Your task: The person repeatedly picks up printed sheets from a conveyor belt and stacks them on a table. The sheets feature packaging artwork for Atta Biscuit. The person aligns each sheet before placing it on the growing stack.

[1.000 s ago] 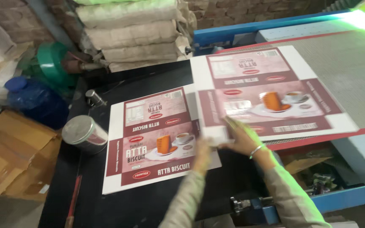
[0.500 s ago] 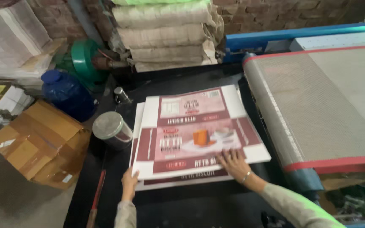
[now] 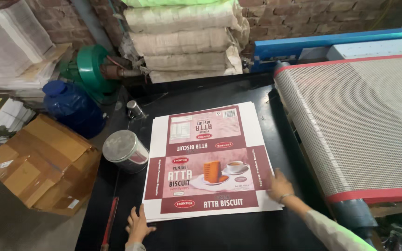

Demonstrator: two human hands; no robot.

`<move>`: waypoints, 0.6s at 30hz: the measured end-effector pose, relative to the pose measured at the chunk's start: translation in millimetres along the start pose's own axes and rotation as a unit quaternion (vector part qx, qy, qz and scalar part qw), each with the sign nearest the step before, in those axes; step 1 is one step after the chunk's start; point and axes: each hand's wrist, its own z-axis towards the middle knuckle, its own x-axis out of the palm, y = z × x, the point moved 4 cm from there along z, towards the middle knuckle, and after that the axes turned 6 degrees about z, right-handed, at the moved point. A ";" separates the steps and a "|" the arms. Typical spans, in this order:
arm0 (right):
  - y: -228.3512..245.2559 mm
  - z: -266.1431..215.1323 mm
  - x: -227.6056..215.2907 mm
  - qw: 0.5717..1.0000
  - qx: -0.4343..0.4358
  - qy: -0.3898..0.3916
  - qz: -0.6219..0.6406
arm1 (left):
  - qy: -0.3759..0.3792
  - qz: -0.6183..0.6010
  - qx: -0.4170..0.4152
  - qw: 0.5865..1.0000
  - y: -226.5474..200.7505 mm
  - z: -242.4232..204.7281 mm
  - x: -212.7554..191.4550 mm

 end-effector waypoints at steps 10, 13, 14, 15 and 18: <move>-16.1 18.5 1.2 0.971 -0.052 -0.062 0.227 | -0.116 0.016 0.061 0.991 -23.6 8.0 -2.2; -16.7 21.1 -2.3 0.978 -0.025 -0.031 0.204 | -0.147 0.043 0.062 0.986 -26.3 3.2 -2.3; -15.4 19.8 -3.1 0.982 -0.038 -0.039 0.183 | -0.157 0.047 0.055 0.985 -26.4 0.4 -2.1; -15.0 18.4 -0.8 0.989 -0.039 -0.031 0.138 | -0.167 0.052 0.049 0.983 -27.7 -2.2 -1.3; -10.1 15.9 4.8 0.999 -0.044 -0.003 0.030 | -0.159 0.067 0.031 0.985 -31.6 -8.8 1.6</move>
